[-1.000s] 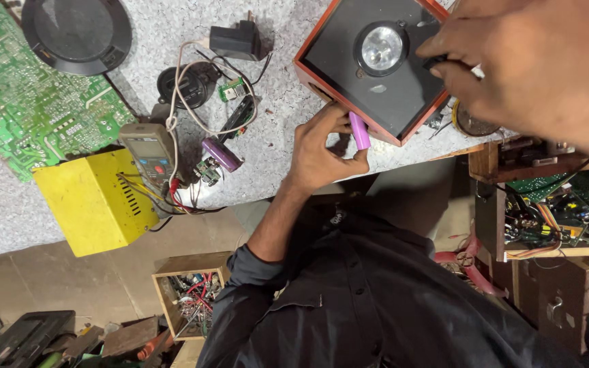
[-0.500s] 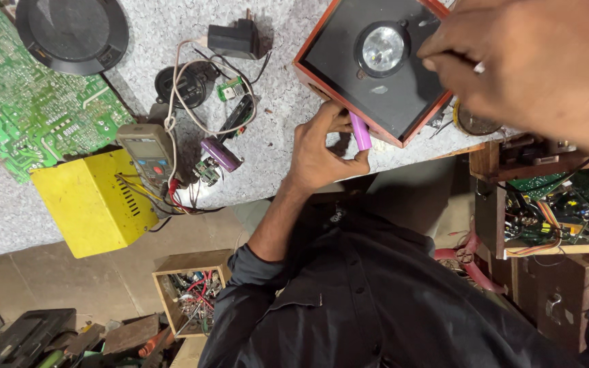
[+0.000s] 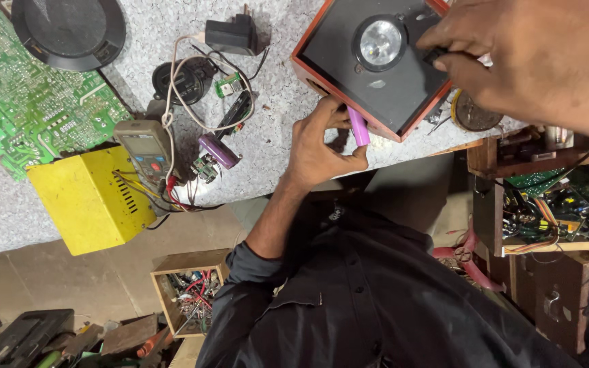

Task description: The person strips and twists wires, then solders them to a pink cylindrical battery. They repeatedly test the connection by touching the battery to a small wooden box with a light, then re-solder the joint. The clip ends with the person holding the battery and wire.

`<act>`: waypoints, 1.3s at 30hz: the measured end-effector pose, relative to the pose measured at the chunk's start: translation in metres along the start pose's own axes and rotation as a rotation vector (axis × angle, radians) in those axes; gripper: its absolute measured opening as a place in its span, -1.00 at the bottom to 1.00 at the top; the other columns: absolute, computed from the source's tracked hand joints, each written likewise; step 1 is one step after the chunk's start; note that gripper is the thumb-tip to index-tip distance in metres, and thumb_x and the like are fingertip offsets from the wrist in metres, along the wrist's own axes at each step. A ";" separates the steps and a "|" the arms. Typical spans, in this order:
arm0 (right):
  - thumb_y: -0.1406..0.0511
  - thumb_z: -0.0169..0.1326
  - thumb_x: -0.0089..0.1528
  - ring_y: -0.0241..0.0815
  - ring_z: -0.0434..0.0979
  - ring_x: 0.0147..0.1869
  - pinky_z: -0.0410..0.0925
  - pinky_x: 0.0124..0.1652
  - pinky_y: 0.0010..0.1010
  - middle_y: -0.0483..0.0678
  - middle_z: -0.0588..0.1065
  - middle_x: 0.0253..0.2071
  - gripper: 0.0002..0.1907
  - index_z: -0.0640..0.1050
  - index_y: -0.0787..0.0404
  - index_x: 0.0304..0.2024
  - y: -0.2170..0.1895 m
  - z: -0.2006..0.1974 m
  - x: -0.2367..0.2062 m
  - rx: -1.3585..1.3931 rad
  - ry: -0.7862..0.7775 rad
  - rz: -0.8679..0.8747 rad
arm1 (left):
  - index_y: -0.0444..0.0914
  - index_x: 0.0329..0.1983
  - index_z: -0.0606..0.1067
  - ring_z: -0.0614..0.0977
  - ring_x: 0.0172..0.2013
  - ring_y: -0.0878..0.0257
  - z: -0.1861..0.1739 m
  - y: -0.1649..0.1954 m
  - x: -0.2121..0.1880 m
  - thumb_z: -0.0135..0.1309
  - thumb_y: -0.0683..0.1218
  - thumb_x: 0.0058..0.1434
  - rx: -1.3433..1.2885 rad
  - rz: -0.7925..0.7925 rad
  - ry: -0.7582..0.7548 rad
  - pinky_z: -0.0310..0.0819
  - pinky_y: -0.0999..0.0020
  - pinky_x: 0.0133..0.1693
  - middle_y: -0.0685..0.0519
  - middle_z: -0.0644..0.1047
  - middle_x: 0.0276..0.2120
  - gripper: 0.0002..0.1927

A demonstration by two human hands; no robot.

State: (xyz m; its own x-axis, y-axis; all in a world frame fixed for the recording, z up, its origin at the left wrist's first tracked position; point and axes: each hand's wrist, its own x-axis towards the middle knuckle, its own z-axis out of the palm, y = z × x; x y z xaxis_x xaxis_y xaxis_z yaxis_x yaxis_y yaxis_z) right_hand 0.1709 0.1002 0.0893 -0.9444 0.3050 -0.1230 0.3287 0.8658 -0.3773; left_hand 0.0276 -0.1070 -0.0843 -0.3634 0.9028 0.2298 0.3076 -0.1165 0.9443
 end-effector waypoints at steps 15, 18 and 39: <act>0.30 0.16 0.31 -0.07 0.66 -0.22 0.51 -0.24 -0.37 0.15 0.61 -0.19 -0.67 0.59 0.38 0.07 -0.021 -0.019 0.009 0.025 -0.048 0.038 | -0.32 0.24 0.37 0.77 -0.04 0.12 0.000 0.006 -0.001 0.36 -0.18 -0.03 0.020 -0.045 0.020 0.74 0.31 -0.03 -0.07 0.66 -0.07 -0.27; 0.30 0.20 0.26 -0.07 0.67 -0.22 0.51 -0.22 -0.35 0.12 0.63 -0.16 -0.64 0.61 0.36 0.07 -0.015 -0.024 0.003 -0.124 -0.087 -0.012 | -0.31 0.26 0.36 0.77 -0.05 0.13 0.000 0.007 -0.001 0.35 -0.18 -0.03 -0.008 -0.015 0.020 0.74 0.31 -0.01 -0.08 0.66 -0.08 -0.25; 0.37 0.21 0.24 -0.08 0.65 -0.29 0.48 -0.30 -0.35 0.11 0.61 -0.30 -0.76 0.61 0.38 -0.07 -0.017 -0.023 0.008 0.024 -0.027 -0.042 | -0.33 0.30 0.33 0.77 -0.03 0.17 0.003 0.010 -0.002 0.35 -0.19 -0.02 -0.027 -0.023 0.032 0.75 0.33 0.00 -0.07 0.63 0.01 -0.22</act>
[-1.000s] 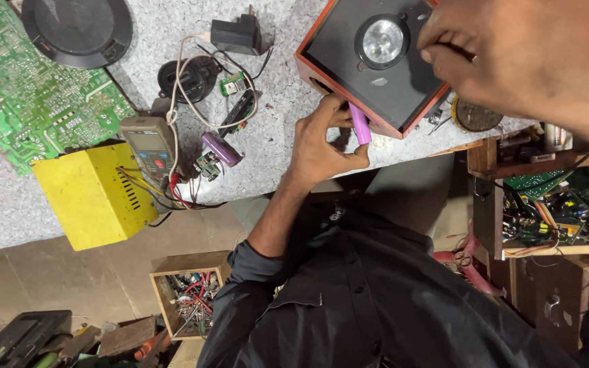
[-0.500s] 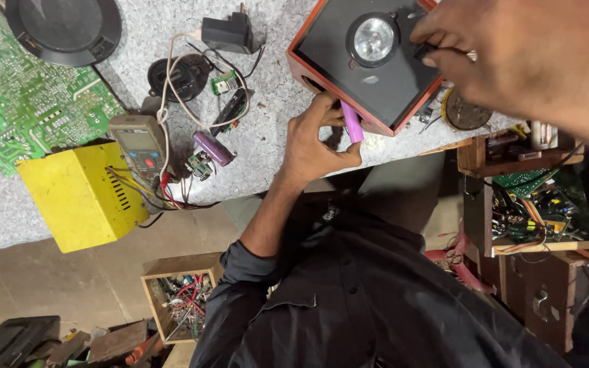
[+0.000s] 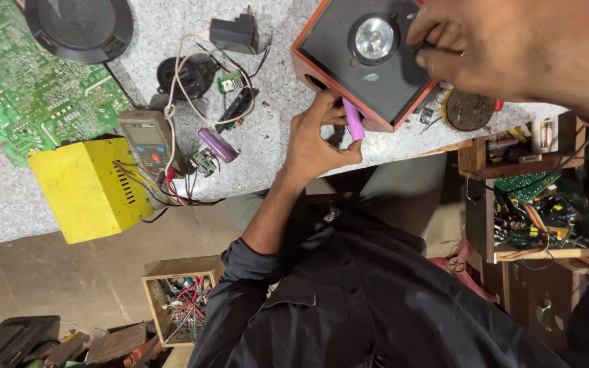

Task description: The person strips and twists wires, then solders them to a pink cylindrical battery. They repeatedly test the connection by touching the battery to a small wooden box with a light, then re-solder the joint. The clip ends with the person holding the battery and wire.

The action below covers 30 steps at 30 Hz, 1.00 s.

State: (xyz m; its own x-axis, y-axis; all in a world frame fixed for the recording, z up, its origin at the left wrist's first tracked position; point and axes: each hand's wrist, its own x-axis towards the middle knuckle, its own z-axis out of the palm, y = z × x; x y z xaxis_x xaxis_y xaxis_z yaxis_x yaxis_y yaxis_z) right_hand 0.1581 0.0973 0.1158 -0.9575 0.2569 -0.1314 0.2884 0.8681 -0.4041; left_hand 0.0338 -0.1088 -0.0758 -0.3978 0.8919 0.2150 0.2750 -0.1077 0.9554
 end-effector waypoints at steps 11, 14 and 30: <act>0.40 0.19 0.23 -0.06 0.67 -0.26 0.49 -0.33 -0.34 0.11 0.61 -0.23 -0.71 0.60 0.37 0.01 0.005 0.003 -0.008 -0.064 -0.058 0.050 | -0.32 0.31 0.34 0.76 0.02 0.15 0.000 -0.006 -0.002 0.36 -0.20 0.00 0.002 -0.006 -0.008 0.75 0.34 0.02 -0.05 0.61 0.06 -0.23; 0.41 0.22 0.22 -0.01 0.67 -0.22 0.49 -0.30 -0.32 0.15 0.61 -0.23 -0.73 0.59 0.44 -0.05 0.003 0.005 -0.010 -0.122 0.096 -0.107 | -0.32 0.34 0.32 0.74 0.04 0.14 0.001 -0.007 -0.002 0.36 -0.20 -0.02 0.003 0.012 -0.001 0.75 0.34 0.02 -0.08 0.59 0.10 -0.18; 0.43 0.17 0.24 -0.08 0.63 -0.25 0.48 -0.28 -0.36 0.12 0.58 -0.29 -0.78 0.57 0.41 -0.07 0.004 0.007 -0.004 0.082 0.087 -0.101 | -0.30 0.29 0.33 0.78 -0.04 0.18 0.000 0.000 -0.001 0.35 -0.17 -0.01 0.018 -0.036 -0.013 0.74 0.33 0.02 -0.04 0.64 -0.04 -0.23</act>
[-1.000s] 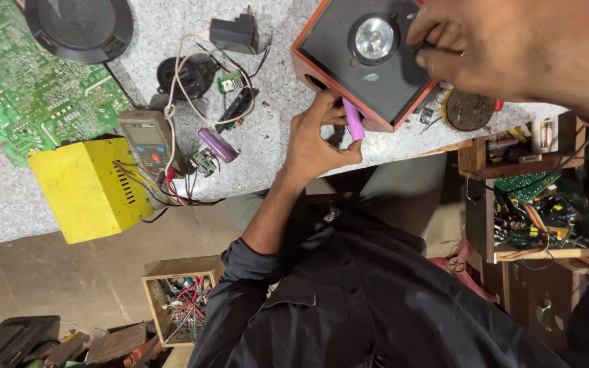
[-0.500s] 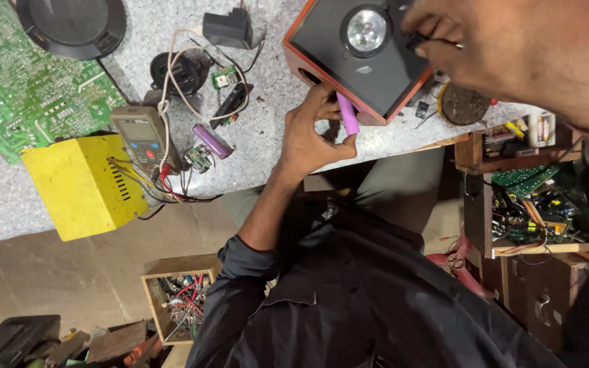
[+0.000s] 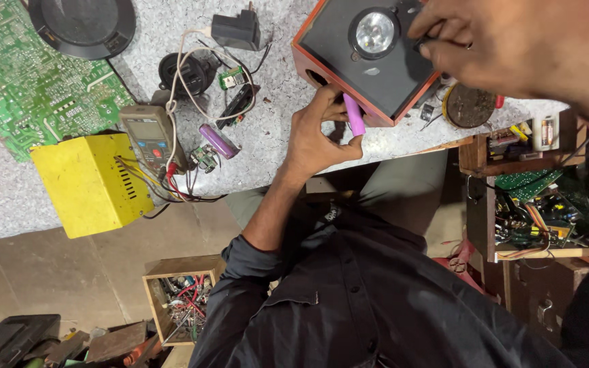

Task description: The person strips and twists wires, then solders them to a pink cylindrical battery. They repeatedly test the connection by touching the battery to a small wooden box with a light, then re-solder the joint. The clip ends with the person holding the battery and wire.

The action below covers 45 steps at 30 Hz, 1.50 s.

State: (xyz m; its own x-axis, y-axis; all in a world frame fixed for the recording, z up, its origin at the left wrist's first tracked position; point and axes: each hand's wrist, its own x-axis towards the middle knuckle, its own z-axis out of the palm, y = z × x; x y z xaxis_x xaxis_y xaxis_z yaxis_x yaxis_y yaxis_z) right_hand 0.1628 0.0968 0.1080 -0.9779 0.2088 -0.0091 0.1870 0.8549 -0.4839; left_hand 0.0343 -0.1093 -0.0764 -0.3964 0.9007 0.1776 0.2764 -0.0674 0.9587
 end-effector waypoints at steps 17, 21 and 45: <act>0.37 0.19 0.27 -0.01 0.64 -0.16 0.48 -0.27 -0.30 0.18 0.59 -0.16 -0.65 0.51 0.37 0.09 0.001 0.002 -0.015 -0.061 0.030 0.009 | -0.30 0.34 0.31 0.75 0.01 0.14 0.000 -0.001 -0.001 0.36 -0.19 -0.01 -0.007 0.067 0.005 0.73 0.33 0.03 -0.08 0.61 0.05 -0.19; 0.34 0.18 0.39 -0.07 0.61 -0.24 0.46 -0.28 -0.33 0.10 0.60 -0.19 -0.74 0.57 0.33 0.09 0.010 0.011 -0.020 -0.122 0.118 0.014 | -0.28 0.33 0.32 0.77 -0.02 0.17 -0.001 -0.001 -0.002 0.37 -0.18 -0.01 -0.005 0.039 0.008 0.73 0.33 0.05 -0.03 0.63 0.00 -0.20; 0.31 0.25 0.33 -0.15 0.53 -0.46 0.36 -0.45 -0.35 0.01 0.57 -0.41 -0.82 0.68 0.25 -0.06 0.005 0.004 -0.007 -0.210 -0.004 0.109 | -0.31 0.25 0.36 0.77 -0.03 0.14 -0.001 -0.003 0.002 0.36 -0.16 -0.03 0.024 0.019 0.006 0.75 0.29 0.01 -0.06 0.65 -0.05 -0.25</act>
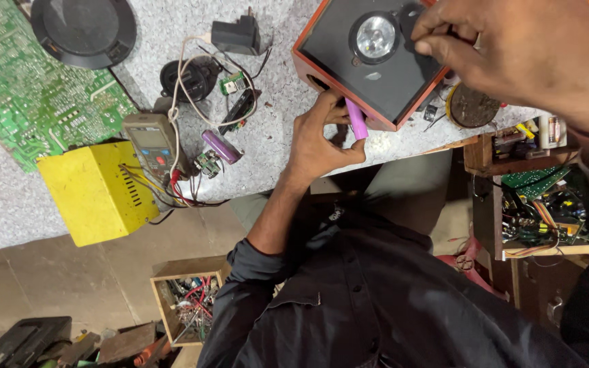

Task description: The person strips and twists wires, then solders them to a pink cylindrical battery. They repeatedly test the connection by touching the battery to a small wooden box with a light, then re-solder the joint. The clip ends with the person holding the battery and wire.

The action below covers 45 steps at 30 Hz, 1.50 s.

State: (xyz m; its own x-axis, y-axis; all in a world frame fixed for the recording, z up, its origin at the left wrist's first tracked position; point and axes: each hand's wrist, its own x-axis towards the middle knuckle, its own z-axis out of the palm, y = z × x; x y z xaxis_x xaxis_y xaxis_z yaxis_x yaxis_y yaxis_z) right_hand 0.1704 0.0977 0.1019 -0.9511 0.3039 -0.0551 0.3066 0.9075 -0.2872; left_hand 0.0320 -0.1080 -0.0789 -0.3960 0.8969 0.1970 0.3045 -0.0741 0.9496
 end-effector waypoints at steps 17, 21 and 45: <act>0.40 0.19 0.33 -0.03 0.60 -0.32 0.44 -0.35 -0.29 0.20 0.60 -0.23 -0.75 0.59 0.40 0.04 0.016 0.029 -0.006 0.256 -0.021 0.134 | -0.31 0.26 0.35 0.77 -0.02 0.13 -0.001 -0.001 0.002 0.35 -0.17 -0.02 -0.018 0.006 -0.018 0.74 0.30 0.01 -0.09 0.66 -0.05 -0.26; 0.40 0.17 0.40 -0.11 0.61 -0.15 0.48 -0.17 -0.43 0.14 0.58 -0.18 -0.80 0.54 0.43 0.02 0.028 0.046 -0.001 0.421 0.134 -0.123 | -0.31 0.29 0.34 0.76 -0.02 0.12 -0.001 0.003 -0.002 0.34 -0.17 -0.03 -0.010 0.006 -0.004 0.73 0.31 0.01 -0.10 0.65 -0.03 -0.23; 0.47 0.19 0.28 -0.03 0.61 -0.23 0.49 -0.23 -0.30 0.18 0.58 -0.26 -0.77 0.56 0.45 -0.02 0.002 0.021 0.008 0.354 0.057 0.006 | -0.32 0.30 0.34 0.75 0.01 0.13 0.001 -0.003 -0.003 0.35 -0.18 -0.01 -0.026 0.020 -0.005 0.75 0.32 0.03 -0.07 0.60 0.07 -0.23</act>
State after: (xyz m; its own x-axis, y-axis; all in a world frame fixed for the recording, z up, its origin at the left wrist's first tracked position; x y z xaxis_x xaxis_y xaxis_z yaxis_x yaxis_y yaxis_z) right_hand 0.1624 0.0959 0.0807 -0.9427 0.3336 -0.0067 0.2705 0.7523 -0.6008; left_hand 0.0335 -0.1099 -0.0825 -0.3862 0.8971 0.2147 0.2899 -0.1029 0.9515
